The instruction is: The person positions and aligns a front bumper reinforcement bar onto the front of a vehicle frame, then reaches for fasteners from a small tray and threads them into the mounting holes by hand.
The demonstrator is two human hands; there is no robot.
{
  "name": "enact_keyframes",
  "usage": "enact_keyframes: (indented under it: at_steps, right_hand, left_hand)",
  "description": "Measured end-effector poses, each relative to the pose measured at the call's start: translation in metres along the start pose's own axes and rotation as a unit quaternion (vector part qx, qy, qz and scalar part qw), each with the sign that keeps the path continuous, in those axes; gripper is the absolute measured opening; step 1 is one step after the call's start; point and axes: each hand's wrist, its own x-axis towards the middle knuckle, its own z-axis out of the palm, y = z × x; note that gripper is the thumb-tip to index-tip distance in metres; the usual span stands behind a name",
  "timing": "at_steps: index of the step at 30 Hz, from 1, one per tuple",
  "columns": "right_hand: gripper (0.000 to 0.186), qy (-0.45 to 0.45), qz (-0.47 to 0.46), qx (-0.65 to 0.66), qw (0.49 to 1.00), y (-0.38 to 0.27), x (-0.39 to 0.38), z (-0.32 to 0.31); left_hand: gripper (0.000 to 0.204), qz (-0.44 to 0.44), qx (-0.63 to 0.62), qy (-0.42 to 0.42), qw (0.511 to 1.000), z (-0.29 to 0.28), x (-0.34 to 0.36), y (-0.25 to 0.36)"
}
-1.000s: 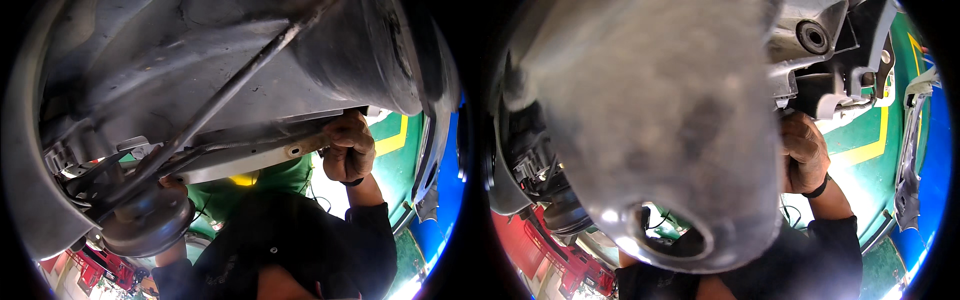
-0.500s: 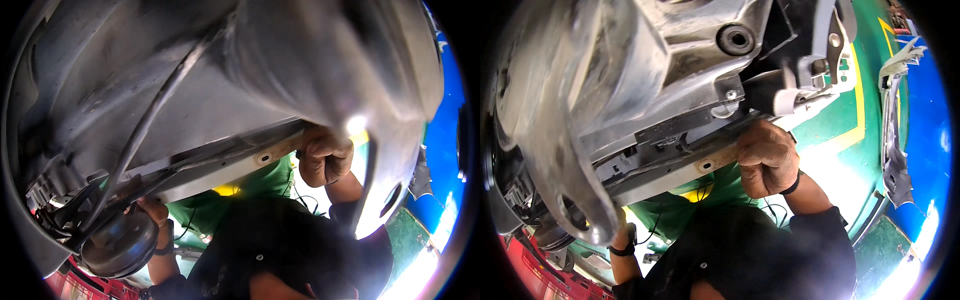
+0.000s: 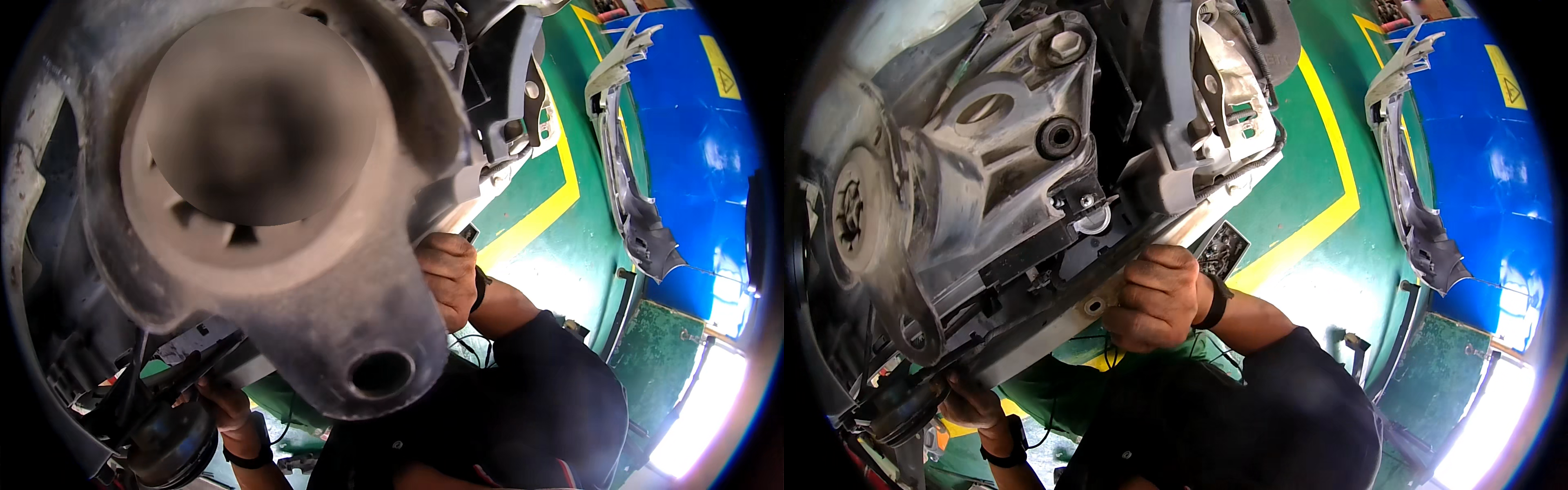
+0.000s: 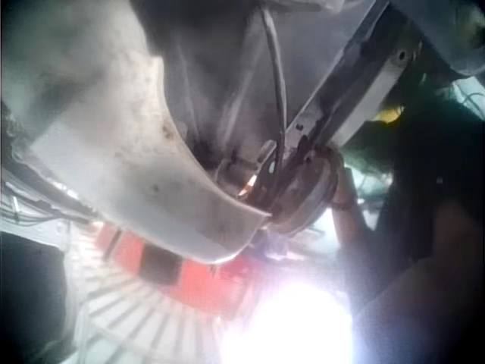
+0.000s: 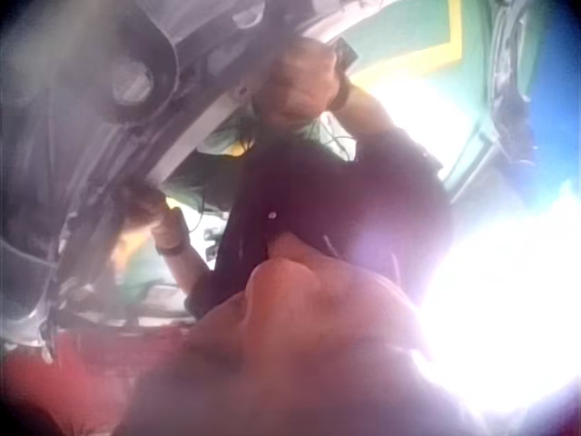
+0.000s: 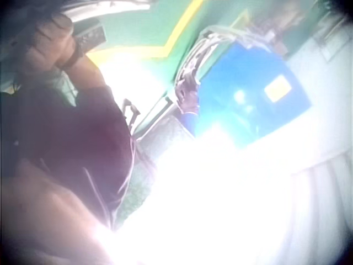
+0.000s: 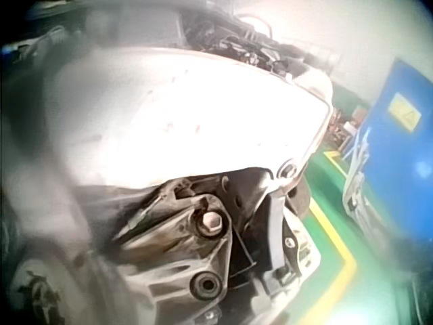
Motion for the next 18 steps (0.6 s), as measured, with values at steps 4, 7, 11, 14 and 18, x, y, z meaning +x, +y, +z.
enact_keyframes:
  at_steps: [4,7,11,14,18]
  right_hand:
    - [0.007,-0.003,-0.02,0.013,1.0,0.003,-0.005,0.008]
    - [0.008,-0.005,-0.037,0.007,0.999,0.002,-0.005,0.004]
    - [0.007,0.002,-0.064,0.02,0.998,0.004,0.003,0.006]
    - [0.007,0.018,-0.053,0.018,0.998,0.002,0.001,0.002]
    - [0.012,0.001,-0.053,0.005,0.999,0.005,0.0,0.006]
  left_hand:
    - [0.034,0.07,0.108,0.025,0.991,-0.001,-0.003,0.002]
    - [0.034,0.174,0.193,0.033,0.965,0.001,-0.001,0.003]
    - [0.035,0.145,0.184,0.035,0.972,0.001,-0.011,-0.001]
    - [0.037,0.096,0.1,0.025,0.99,0.002,-0.002,0.0]
    - [0.039,0.048,0.038,0.034,0.998,0.002,-0.005,-0.004]
